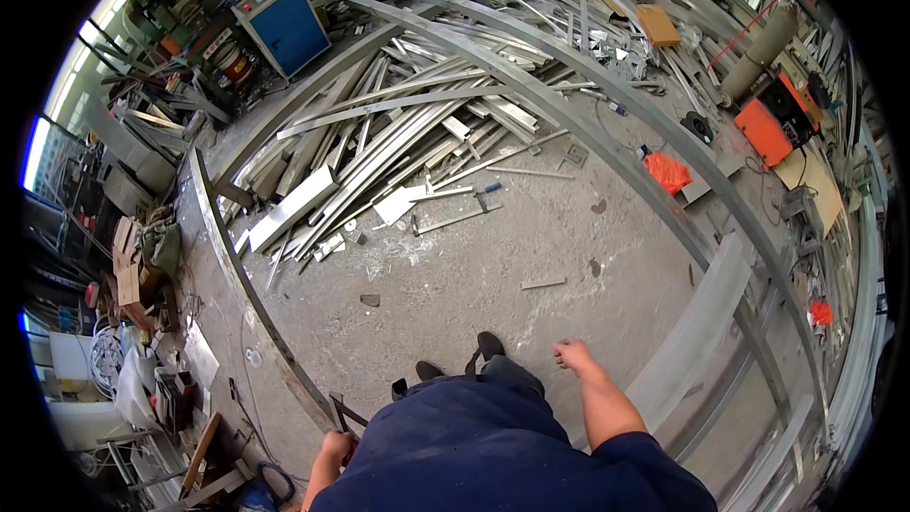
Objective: The person walks through a metal fabrication workshop carrying a small container and a square tool. They place the container on a red machine and then use the square to measure and mark a long metal beam on the floor.
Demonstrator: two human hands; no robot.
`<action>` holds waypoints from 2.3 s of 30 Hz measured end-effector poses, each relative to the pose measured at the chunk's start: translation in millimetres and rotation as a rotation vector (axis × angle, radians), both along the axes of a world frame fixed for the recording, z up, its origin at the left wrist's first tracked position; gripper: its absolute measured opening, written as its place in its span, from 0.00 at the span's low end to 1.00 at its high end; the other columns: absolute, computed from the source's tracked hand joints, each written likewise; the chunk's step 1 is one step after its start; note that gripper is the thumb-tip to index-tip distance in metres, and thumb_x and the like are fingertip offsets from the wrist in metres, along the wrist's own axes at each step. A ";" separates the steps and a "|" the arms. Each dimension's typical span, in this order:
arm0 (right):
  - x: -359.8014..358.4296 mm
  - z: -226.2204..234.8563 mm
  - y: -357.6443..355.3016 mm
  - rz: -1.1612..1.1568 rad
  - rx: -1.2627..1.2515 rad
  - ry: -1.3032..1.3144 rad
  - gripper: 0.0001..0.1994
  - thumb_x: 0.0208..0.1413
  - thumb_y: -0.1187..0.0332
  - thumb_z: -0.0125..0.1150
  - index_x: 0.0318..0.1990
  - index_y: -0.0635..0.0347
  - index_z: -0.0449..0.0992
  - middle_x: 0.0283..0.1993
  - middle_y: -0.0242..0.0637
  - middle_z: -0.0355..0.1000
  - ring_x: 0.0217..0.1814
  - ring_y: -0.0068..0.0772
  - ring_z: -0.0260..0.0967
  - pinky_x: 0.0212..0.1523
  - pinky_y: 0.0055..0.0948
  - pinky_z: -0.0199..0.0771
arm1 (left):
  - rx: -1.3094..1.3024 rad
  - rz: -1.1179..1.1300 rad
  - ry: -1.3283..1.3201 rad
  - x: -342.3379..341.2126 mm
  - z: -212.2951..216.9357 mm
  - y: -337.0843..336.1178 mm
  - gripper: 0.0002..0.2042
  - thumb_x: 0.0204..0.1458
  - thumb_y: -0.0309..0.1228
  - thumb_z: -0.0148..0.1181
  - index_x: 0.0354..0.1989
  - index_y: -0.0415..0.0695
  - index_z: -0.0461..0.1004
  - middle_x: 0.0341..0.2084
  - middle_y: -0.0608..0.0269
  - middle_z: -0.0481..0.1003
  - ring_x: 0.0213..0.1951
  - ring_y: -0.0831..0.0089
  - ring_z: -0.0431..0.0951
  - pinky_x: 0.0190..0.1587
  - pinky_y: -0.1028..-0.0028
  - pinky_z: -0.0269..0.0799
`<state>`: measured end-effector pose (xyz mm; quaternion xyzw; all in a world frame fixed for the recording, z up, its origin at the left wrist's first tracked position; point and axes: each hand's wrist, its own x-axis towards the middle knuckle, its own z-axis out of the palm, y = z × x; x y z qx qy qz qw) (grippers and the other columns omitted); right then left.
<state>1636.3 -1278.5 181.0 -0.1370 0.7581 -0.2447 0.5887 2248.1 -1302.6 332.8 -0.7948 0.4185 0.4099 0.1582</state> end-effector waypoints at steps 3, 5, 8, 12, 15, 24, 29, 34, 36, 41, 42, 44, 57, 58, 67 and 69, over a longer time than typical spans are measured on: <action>-4.8 -0.1 7.9 -0.015 0.032 0.011 0.16 0.54 0.60 0.60 0.36 0.68 0.76 0.28 0.38 0.73 0.20 0.28 0.67 0.20 0.28 0.69 | 0.124 0.179 0.034 50.6 -50.4 44.3 0.21 0.48 0.38 0.58 0.42 0.32 0.77 0.38 0.40 0.78 0.46 0.53 0.79 0.46 0.61 0.72; -10.6 -7.0 20.5 -0.023 0.072 -0.008 0.14 0.55 0.61 0.59 0.36 0.67 0.75 0.27 0.37 0.71 0.20 0.27 0.66 0.19 0.28 0.67 | 0.158 -0.287 0.068 92.5 -91.0 81.3 0.22 0.48 0.42 0.58 0.42 0.34 0.78 0.40 0.40 0.78 0.47 0.52 0.78 0.47 0.60 0.71; -15.5 -18.4 31.9 -0.025 0.136 -0.012 0.12 0.57 0.63 0.58 0.35 0.65 0.73 0.25 0.34 0.67 0.20 0.26 0.63 0.18 0.27 0.63 | 0.200 -0.372 0.007 99.7 -112.6 104.1 0.23 0.48 0.46 0.58 0.40 0.36 0.79 0.41 0.41 0.77 0.49 0.52 0.77 0.48 0.58 0.71; -16.6 -29.9 34.5 0.032 0.155 -0.026 0.11 0.57 0.64 0.56 0.31 0.65 0.72 0.24 0.35 0.66 0.19 0.26 0.62 0.16 0.26 0.60 | 0.237 -0.189 -0.050 102.9 -109.3 129.5 0.24 0.49 0.48 0.57 0.39 0.36 0.79 0.41 0.41 0.77 0.49 0.51 0.76 0.48 0.58 0.70; -21.1 -46.2 29.0 0.052 0.125 -0.090 0.10 0.56 0.65 0.56 0.31 0.65 0.72 0.24 0.36 0.67 0.20 0.26 0.63 0.17 0.26 0.61 | 0.214 -0.130 -0.045 94.8 -111.9 127.0 0.24 0.49 0.49 0.57 0.39 0.36 0.79 0.41 0.41 0.77 0.49 0.51 0.76 0.48 0.58 0.70; -9.8 -8.4 -43.0 0.153 0.023 -0.075 0.12 0.56 0.64 0.57 0.34 0.66 0.74 0.27 0.35 0.69 0.21 0.26 0.65 0.20 0.25 0.66 | 0.143 -0.078 -0.075 65.9 -122.5 127.5 0.25 0.50 0.50 0.57 0.38 0.36 0.79 0.41 0.41 0.77 0.50 0.51 0.76 0.48 0.58 0.70; -42.9 -1.0 -47.9 0.143 0.029 -0.001 0.14 0.56 0.62 0.59 0.38 0.67 0.76 0.29 0.36 0.71 0.23 0.26 0.66 0.20 0.26 0.67 | 0.217 0.096 -0.017 14.9 -107.1 105.0 0.24 0.50 0.48 0.58 0.38 0.35 0.79 0.40 0.43 0.79 0.48 0.53 0.78 0.46 0.60 0.71; -98.8 -12.6 -46.2 0.141 0.120 0.082 0.15 0.56 0.62 0.60 0.39 0.68 0.76 0.30 0.38 0.72 0.22 0.27 0.67 0.20 0.27 0.68 | 0.230 -0.033 -0.009 -23.1 -92.4 60.0 0.23 0.51 0.47 0.57 0.38 0.35 0.79 0.39 0.44 0.79 0.46 0.54 0.78 0.45 0.60 0.71; -107.8 -20.5 -51.8 0.168 0.140 0.097 0.15 0.55 0.62 0.60 0.39 0.68 0.76 0.29 0.38 0.72 0.22 0.27 0.67 0.20 0.27 0.68 | 0.240 -0.108 -0.006 -29.5 -91.3 35.9 0.23 0.51 0.47 0.57 0.38 0.35 0.79 0.39 0.45 0.79 0.46 0.54 0.79 0.45 0.60 0.72; -110.5 -47.5 -112.5 0.137 0.118 0.057 0.14 0.54 0.63 0.59 0.38 0.68 0.76 0.28 0.36 0.72 0.22 0.27 0.67 0.21 0.26 0.69 | 0.230 -0.345 0.035 -63.8 -90.1 -49.4 0.22 0.52 0.46 0.57 0.39 0.36 0.79 0.38 0.46 0.79 0.44 0.55 0.79 0.44 0.61 0.72; -109.2 -52.1 -134.0 0.162 0.104 0.071 0.14 0.54 0.63 0.59 0.38 0.68 0.76 0.29 0.36 0.72 0.23 0.26 0.67 0.21 0.26 0.69 | 0.237 -0.359 0.027 -74.0 -90.0 -76.1 0.21 0.52 0.45 0.57 0.39 0.36 0.79 0.38 0.46 0.80 0.44 0.55 0.79 0.44 0.61 0.72; -107.4 -56.7 -173.0 0.145 0.062 0.067 0.14 0.55 0.63 0.59 0.39 0.67 0.75 0.29 0.36 0.72 0.23 0.26 0.67 0.22 0.26 0.69 | 0.348 -0.262 -0.022 -108.6 -79.7 -150.3 0.20 0.52 0.43 0.56 0.41 0.37 0.79 0.39 0.46 0.79 0.43 0.56 0.80 0.42 0.61 0.73; -174.5 -6.0 -397.7 -0.009 0.301 0.069 0.15 0.57 0.64 0.57 0.44 0.67 0.74 0.33 0.37 0.73 0.26 0.27 0.69 0.26 0.26 0.70 | 0.190 -0.172 0.039 -218.8 -152.5 -569.3 0.17 0.49 0.38 0.55 0.40 0.37 0.77 0.35 0.43 0.79 0.41 0.50 0.80 0.44 0.61 0.74; -180.0 -3.8 -418.4 -0.047 0.308 0.059 0.15 0.57 0.64 0.57 0.44 0.67 0.74 0.33 0.37 0.73 0.26 0.27 0.69 0.26 0.26 0.70 | 0.141 -0.166 0.051 -235.8 -141.2 -599.8 0.16 0.49 0.37 0.54 0.39 0.37 0.76 0.33 0.44 0.79 0.39 0.50 0.80 0.43 0.61 0.74; -198.6 -40.6 -664.6 0.176 0.147 0.038 0.19 0.59 0.63 0.58 0.50 0.70 0.72 0.35 0.37 0.74 0.30 0.25 0.69 0.32 0.24 0.71 | 0.091 0.152 0.103 -293.1 -155.3 -678.6 0.16 0.52 0.38 0.53 0.36 0.35 0.75 0.29 0.45 0.78 0.36 0.51 0.80 0.41 0.60 0.72; -200.3 -53.5 -697.4 0.261 0.130 0.014 0.19 0.58 0.62 0.59 0.50 0.70 0.73 0.36 0.38 0.75 0.30 0.25 0.70 0.33 0.25 0.72 | 0.214 0.110 0.012 -285.1 -158.2 -655.4 0.16 0.51 0.38 0.53 0.37 0.35 0.75 0.31 0.43 0.78 0.38 0.49 0.80 0.43 0.59 0.72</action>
